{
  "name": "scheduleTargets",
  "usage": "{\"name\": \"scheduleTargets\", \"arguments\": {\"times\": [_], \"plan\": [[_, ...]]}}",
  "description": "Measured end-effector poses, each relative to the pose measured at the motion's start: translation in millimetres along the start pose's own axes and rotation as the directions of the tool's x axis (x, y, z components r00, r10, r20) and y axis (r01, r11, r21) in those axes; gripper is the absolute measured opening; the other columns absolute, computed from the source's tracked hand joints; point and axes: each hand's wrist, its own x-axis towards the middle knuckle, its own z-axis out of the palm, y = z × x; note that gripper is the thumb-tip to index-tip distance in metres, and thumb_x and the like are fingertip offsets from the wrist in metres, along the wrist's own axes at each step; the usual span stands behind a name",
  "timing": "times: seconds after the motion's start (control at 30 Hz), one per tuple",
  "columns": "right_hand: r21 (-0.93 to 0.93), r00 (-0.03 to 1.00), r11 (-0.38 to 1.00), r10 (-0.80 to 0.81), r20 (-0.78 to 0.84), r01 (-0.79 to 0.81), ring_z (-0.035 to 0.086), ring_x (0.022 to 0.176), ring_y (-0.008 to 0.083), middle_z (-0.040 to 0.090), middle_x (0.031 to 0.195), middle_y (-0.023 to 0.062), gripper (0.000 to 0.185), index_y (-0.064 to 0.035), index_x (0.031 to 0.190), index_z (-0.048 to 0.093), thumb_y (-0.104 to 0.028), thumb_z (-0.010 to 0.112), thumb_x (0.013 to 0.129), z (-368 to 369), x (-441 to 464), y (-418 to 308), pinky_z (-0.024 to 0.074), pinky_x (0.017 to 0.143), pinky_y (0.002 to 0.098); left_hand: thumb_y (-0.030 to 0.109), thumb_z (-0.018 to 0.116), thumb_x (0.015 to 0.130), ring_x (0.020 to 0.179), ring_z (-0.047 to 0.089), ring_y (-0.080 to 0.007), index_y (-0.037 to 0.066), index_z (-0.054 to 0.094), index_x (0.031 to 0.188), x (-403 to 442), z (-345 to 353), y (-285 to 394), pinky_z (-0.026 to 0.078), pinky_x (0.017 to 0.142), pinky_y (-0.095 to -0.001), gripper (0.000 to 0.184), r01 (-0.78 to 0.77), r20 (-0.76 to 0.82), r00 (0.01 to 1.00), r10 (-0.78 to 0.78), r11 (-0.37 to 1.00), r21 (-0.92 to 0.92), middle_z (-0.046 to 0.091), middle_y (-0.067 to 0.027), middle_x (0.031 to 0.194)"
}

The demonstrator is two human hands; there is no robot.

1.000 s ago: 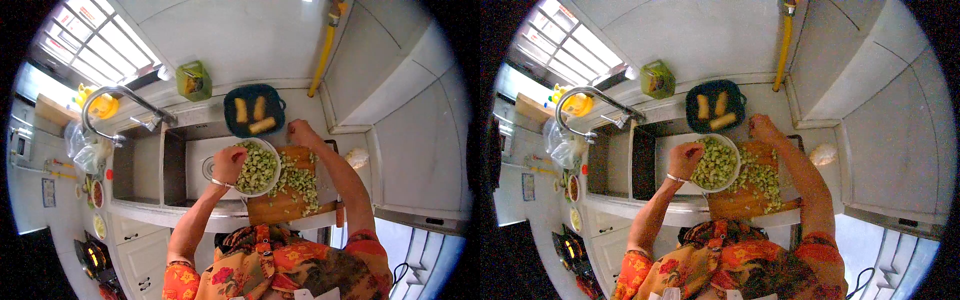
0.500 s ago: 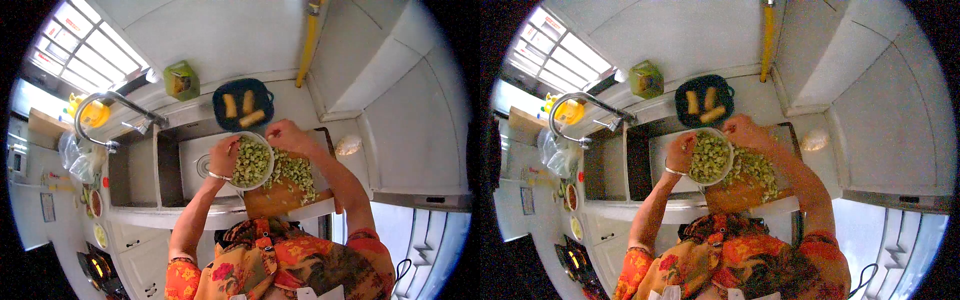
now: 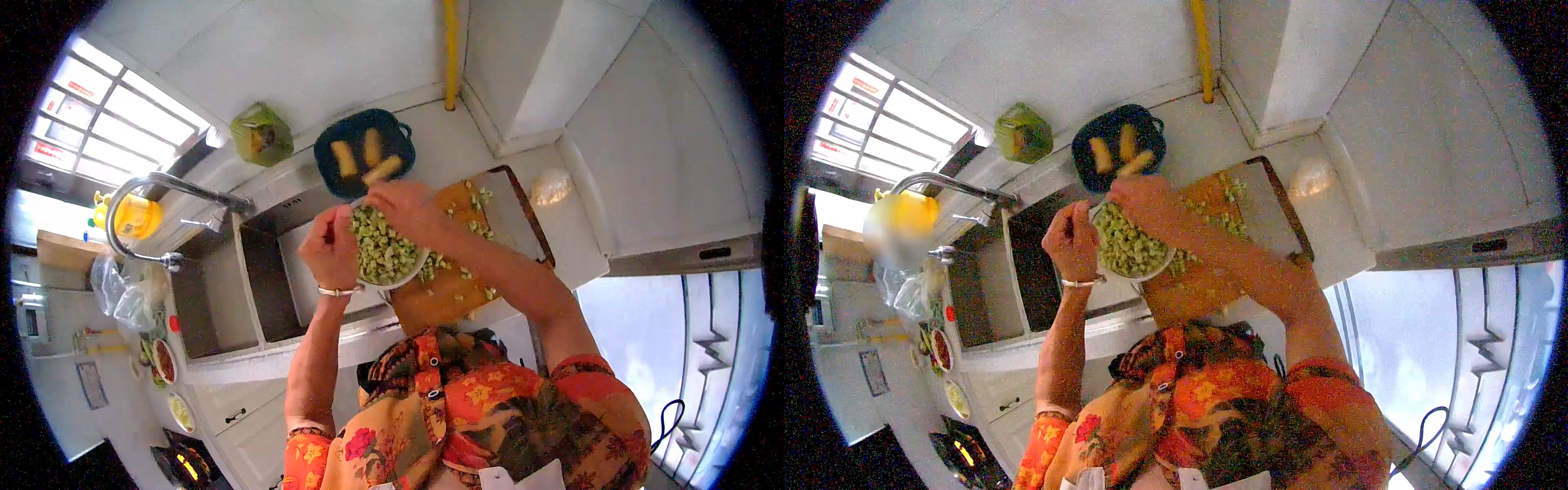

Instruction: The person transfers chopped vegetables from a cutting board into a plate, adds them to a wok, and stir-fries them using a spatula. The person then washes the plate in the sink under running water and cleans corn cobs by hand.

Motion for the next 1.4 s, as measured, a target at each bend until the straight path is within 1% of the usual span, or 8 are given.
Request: {"name": "scheduleTargets", "arguments": {"times": [0.1, 0.33, 0.57, 0.7, 0.77, 0.9, 1.07, 1.4], "plan": [[0.017, 0.989, 0.99, 0.141, -0.048, -0.14, 0.058, 0.06, 0.0329, 0.06, 0.07, 0.0143, 0.028, -0.0064, 0.079, 0.06, -0.034, 0.06, 0.082, -33.0, -6.3, -12.8, 0.0458, 0.056, 0.0419, 0.017, 0.065, 0.08, 0.056, 0.057, -0.0157, 0.004, 0.065, 0.085, -32.5, 12.0, 20.9, 0.045, 0.053, -0.0283, 0.014, -0.057, 0.291, 0.955, 0.054, 0.998, 0.0, 0.062, -0.0094, 0.068], [-0.2, 0.969, 0.96, 0.22, 0.109, -0.195, 0.056, 0.058, 0.0272, 0.056, 0.06, 0.0094, 0.032, -0.0061, 0.07, 0.06, -0.036, 0.068, 0.074, -75.9, -80.5, 22.2, 0.0432, 0.054, 0.0347, 0.033, 0.061, 0.081, 0.073, 0.063, -0.0296, 0.009, 0.066, 0.094, -105.3, 70.5, -30.1, 0.049, 0.066, -0.0373, 0.028, -0.407, 0.95, 0.275, 0.15, 0.913, -0.026, 0.065, -0.0156, 0.08], [0.033, 0.819, 0.843, 0.511, 0.261, -0.536, 0.055, 0.072, 0.0175, 0.055, 0.073, 0.0079, 0.026, -0.0066, 0.088, 0.063, -0.026, 0.071, 0.073, -121.8, -130.3, 41.7, 0.0445, 0.066, 0.0308, 0.025, 0.057, 0.08, 0.071, 0.06, -0.0347, 0.008, 0.062, 0.088, -124.0, 90.0, -60.1, 0.047, 0.064, -0.043, 0.019, -0.542, 0.952, 0.226, 0.208, 0.838, -0.055, 0.062, -0.0172, 0.075], [0.157, 0.951, 0.938, 0.301, 0.066, -0.308, 0.055, 0.083, 0.0155, 0.057, 0.092, 0.0109, 0.033, -0.005, 0.102, 0.059, -0.024, 0.068, 0.076, -93.2, -137.5, 52.1, 0.0446, 0.075, 0.0299, 0.021, 0.056, 0.08, 0.069, 0.059, -0.0352, 0.007, 0.061, 0.086, -117.3, 89.2, -49.7, 0.047, 0.063, -0.0432, 0.016, -0.584, 0.983, 0.165, 0.078, 0.811, 0.033, 0.061, -0.0165, 0.074], [0.095, 0.989, 0.987, 0.137, -0.049, -0.131, 0.055, 0.086, 0.0157, 0.057, 0.097, 0.0121, 0.034, -0.0043, 0.103, 0.058, -0.023, 0.067, 0.077, -85.8, -141.2, 54.7, 0.0444, 0.078, 0.0298, 0.019, 0.057, 0.079, 0.066, 0.058, -0.0355, 0.008, 0.062, 0.084, -115.7, 82.8, -43.9, 0.047, 0.062, -0.0428, 0.013, -0.401, 0.883, 0.405, 0.237, 0.914, -0.062, 0.059, -0.016, 0.071], [-0.005, 0.93, 0.947, 0.317, 0.188, -0.322, 0.059, 0.078, 0.022, 0.06, 0.086, 0.0118, 0.025, -0.0035, 0.095, 0.06, -0.017, 0.067, 0.076, -115.3, -141.6, 14.9, 0.0471, 0.069, 0.0334, 0.017, 0.057, 0.078, 0.066, 0.058, -0.0352, 0.008, 0.062, 0.086, -104.0, 75.0, -34.6, 0.047, 0.063, -0.0435, 0.013, -0.296, 0.884, 0.35, 0.311, 0.932, -0.21, 0.059, -0.0145, 0.073], [-0.174, 0.948, 0.968, 0.22, 0.231, -0.182, 0.059, 0.063, 0.0239, 0.061, 0.074, 0.0103, 0.021, -0.0039, 0.092, 0.062, -0.013, 0.068, 0.075, -91.9, -222.2, -2.6, 0.0478, 0.056, 0.0336, 0.012, 0.051, 0.079, 0.071, 0.061, -0.031, 0.007, 0.063, 0.084, -118.3, 73.2, -39.2, 0.05, 0.064, -0.0415, 0.014, -0.619, 0.887, -0.271, 0.375, 0.638, -0.459, 0.061, -0.0104, 0.083], [-0.209, 0.802, 0.778, 0.593, -0.063, -0.592, 0.06, 0.07, 0.0303, 0.06, 0.077, 0.0119, 0.015, -0.0087, 0.08, 0.059, -0.024, 0.061, 0.078, -20.8, -268.0, -8.9, 0.0499, 0.06, 0.0411, 0.012, 0.052, 0.077, 0.078, 0.065, -0.0303, 0.004, 0.066, 0.075, -148.4, 75.3, -15.9, 0.053, 0.065, -0.0391, 0.016, -0.739, 0.895, -0.445, -0.023, 0.574, -0.353, 0.064, -0.0136, 0.085]]}}
